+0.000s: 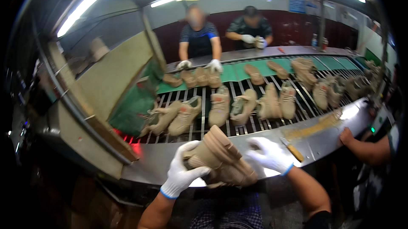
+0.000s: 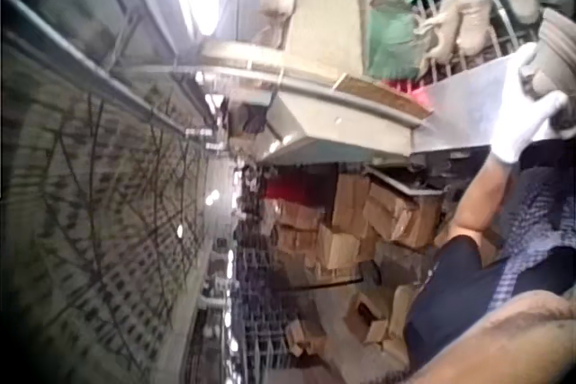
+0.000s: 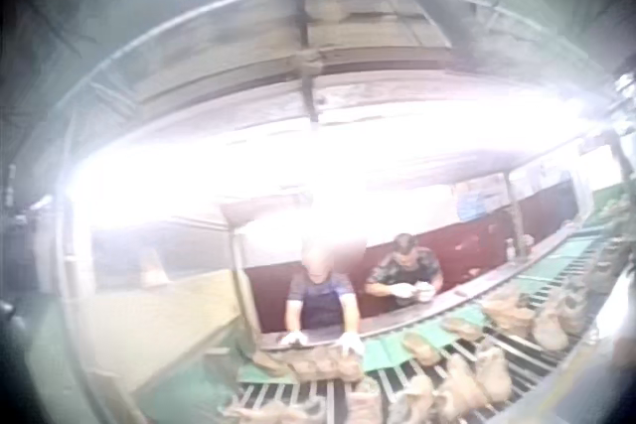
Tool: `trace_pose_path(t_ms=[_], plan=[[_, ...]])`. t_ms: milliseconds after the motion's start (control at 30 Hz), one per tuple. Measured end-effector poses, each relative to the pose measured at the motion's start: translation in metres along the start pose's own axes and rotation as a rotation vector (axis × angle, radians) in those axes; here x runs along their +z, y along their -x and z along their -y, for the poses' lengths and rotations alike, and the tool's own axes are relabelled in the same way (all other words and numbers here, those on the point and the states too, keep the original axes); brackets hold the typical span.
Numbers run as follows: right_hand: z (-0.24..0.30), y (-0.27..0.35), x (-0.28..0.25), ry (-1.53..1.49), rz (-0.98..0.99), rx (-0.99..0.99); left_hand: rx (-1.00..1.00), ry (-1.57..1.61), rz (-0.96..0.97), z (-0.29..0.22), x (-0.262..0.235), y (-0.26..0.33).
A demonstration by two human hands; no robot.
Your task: The person cleans shoe uppers and soles by hand with a brush and a small tool to remove excess adhesive or debris while the shoes move along a conveyor belt.
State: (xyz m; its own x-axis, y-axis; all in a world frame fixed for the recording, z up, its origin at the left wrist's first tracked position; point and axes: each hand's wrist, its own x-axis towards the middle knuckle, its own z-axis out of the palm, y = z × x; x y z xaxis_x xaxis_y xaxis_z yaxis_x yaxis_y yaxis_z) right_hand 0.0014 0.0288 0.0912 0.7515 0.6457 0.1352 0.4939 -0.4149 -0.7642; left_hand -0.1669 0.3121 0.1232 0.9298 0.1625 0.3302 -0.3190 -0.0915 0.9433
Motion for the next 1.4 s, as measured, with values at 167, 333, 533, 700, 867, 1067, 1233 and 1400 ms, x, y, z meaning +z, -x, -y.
trace_pose_path(t_ms=[167, 333, 533, 700, 867, 1067, 1233, 1400], plan=[[-0.077, 0.048, -0.041, 0.751, -0.059, 0.474, -0.481, -0.614, -0.062, 0.104, -0.077, 0.032], [-0.151, 0.061, -0.056, 0.979, -0.22, 0.6, -0.503, -0.805, 0.008, 0.102, -0.043, 0.06], [0.007, 0.024, 0.013, 0.354, -0.035, -0.205, 0.285, -1.076, 0.021, 0.073, -0.024, 0.023], [0.06, -0.012, 0.07, 0.633, 0.162, -0.219, 0.087, -1.092, 0.44, 0.071, -0.03, -0.033], [0.103, -0.005, 0.098, 0.609, 0.19, -0.543, 0.129, -1.065, 0.404, 0.089, -0.038, -0.027], [0.083, -0.042, 0.048, 0.774, 0.272, -0.053, 0.19, -1.094, 0.397, 0.082, -0.044, -0.021], [0.018, -0.012, 0.008, 0.741, 0.115, 0.142, 0.016, -1.15, 0.531, 0.062, -0.04, -0.031], [-0.141, 0.054, 0.031, 0.543, -0.749, 0.498, 0.066, -1.063, 0.447, 0.068, -0.011, -0.062]])
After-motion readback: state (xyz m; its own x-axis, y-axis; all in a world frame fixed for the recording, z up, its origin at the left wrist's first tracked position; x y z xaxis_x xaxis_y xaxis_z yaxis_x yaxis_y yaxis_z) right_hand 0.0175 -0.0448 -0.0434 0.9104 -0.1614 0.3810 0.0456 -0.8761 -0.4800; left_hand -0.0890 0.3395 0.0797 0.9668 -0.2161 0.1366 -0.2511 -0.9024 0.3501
